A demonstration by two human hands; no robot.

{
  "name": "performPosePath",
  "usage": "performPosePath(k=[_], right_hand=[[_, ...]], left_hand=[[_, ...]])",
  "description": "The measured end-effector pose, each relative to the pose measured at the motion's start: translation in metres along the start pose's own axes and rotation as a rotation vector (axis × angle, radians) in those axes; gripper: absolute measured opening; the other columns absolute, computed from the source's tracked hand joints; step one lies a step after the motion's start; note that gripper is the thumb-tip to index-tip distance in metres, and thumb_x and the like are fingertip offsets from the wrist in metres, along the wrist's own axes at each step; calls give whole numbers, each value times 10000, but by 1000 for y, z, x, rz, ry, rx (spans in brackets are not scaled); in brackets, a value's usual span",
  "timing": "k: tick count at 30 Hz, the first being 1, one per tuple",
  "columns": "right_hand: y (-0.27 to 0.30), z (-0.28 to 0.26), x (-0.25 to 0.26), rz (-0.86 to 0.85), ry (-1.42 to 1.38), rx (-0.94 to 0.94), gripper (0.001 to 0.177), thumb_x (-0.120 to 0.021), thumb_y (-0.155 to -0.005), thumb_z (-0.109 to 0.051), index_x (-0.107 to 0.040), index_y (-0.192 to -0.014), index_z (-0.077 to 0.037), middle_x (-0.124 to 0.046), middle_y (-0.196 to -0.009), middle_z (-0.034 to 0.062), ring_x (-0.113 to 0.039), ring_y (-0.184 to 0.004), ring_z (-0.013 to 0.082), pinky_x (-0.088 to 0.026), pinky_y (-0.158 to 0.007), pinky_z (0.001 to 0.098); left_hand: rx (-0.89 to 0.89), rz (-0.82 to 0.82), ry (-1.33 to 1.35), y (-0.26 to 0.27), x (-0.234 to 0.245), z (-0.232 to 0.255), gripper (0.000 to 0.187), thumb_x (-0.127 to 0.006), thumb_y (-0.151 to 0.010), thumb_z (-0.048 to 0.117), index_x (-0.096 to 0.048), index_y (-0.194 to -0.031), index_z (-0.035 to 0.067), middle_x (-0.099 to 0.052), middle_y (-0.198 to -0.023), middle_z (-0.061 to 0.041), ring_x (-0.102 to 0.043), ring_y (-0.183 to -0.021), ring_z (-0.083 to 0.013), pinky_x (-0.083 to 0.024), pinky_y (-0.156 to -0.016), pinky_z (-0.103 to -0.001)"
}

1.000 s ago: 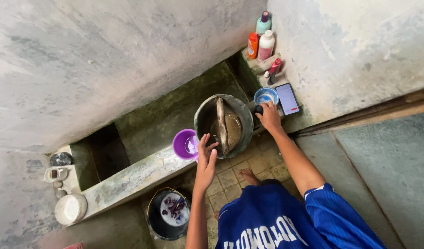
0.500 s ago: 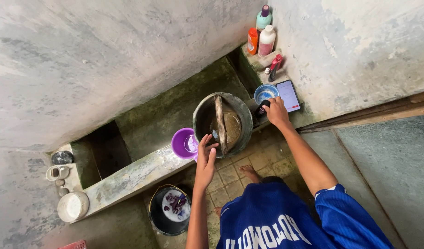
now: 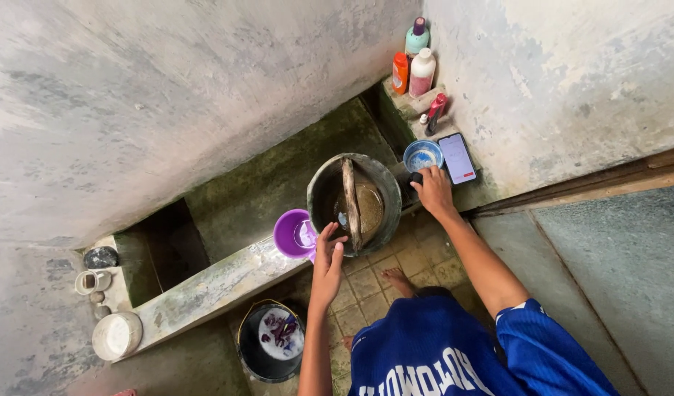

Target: Washing small items of clothing or rags by hand in a basin with water and detergent.

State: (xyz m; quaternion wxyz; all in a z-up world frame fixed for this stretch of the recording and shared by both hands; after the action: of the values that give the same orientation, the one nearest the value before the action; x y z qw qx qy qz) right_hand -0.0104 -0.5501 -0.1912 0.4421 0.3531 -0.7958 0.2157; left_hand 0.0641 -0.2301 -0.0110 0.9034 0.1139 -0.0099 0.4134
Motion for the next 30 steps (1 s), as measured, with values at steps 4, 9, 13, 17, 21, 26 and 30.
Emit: performPosePath(k=[4,9,13,17,21,26,30], right_hand=[[-1,0,-9,-48,11,8,451,-739,-942,-302,-611,-1287,-40,-526,-1259,165,-525,-1193,379,-511,-901,479],[0,-4,-4,-80,49,38,592,-743,-922,-338,-551,-1371,-4,-491,-1275,176,-503,-1212,364,-514,-912,474],[4,-15,25,95,-14,62,506,-746,-924,-310,-597,-1318,-31,-530,-1242,174,-531,-1149,376,-512,-922,483],[16,-12,37,230,-131,121,320,-731,-962,-259,-658,-1213,-74,-586,-1162,141,-576,-1130,366,-525,-878,464],[31,-12,41,242,-197,13,230,-743,-941,-255,-690,-1090,-89,-604,-1080,110,-618,-1051,328,-530,-828,441],[53,0,26,287,-295,-70,161,-746,-952,-224,-705,-946,-69,-636,-1003,119,-650,-904,321,-519,-785,440],[79,19,-5,292,-317,-106,172,-763,-921,-215,-710,-885,-55,-644,-893,122,-647,-818,333,-522,-754,448]], left_hand=[[-5,14,2,1,0,-6,518,-496,-1058,221,-380,-1538,63,-472,-1555,-136,-607,-1273,-232,-461,-1079,-393],[-1,15,10,2,1,-12,508,-500,-1054,226,-400,-1523,58,-485,-1544,-131,-607,-1271,-228,-457,-1080,-388],[-25,16,65,-1,5,-12,506,-511,-1058,237,-412,-1517,50,-490,-1534,-128,-602,-1268,-231,-446,-1087,-382],[-16,21,31,0,7,-9,510,-521,-1045,258,-430,-1506,58,-507,-1521,-112,-604,-1272,-212,-455,-1078,-367],[1,17,34,8,12,-5,495,-526,-1041,265,-458,-1488,65,-546,-1479,-108,-601,-1272,-204,-470,-1051,-362],[-18,-10,22,22,23,-10,449,-567,-1046,229,-521,-1460,62,-656,-1317,-126,-619,-1244,-205,-479,-1039,-341],[-97,-23,44,40,45,-17,408,-564,-1041,194,-531,-1416,40,-628,-1385,-96,-617,-1273,-195,-461,-1076,-327]])
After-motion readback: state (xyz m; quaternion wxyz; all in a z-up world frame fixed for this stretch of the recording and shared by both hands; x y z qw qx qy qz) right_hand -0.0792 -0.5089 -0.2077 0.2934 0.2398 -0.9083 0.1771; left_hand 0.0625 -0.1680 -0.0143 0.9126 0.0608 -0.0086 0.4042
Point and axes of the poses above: each hand's wrist, its own y-axis away from the middle knuckle, its own x-axis out of the back of the hand, z = x × y, the point moved 4 cm from there along -y, towards the middle knuckle
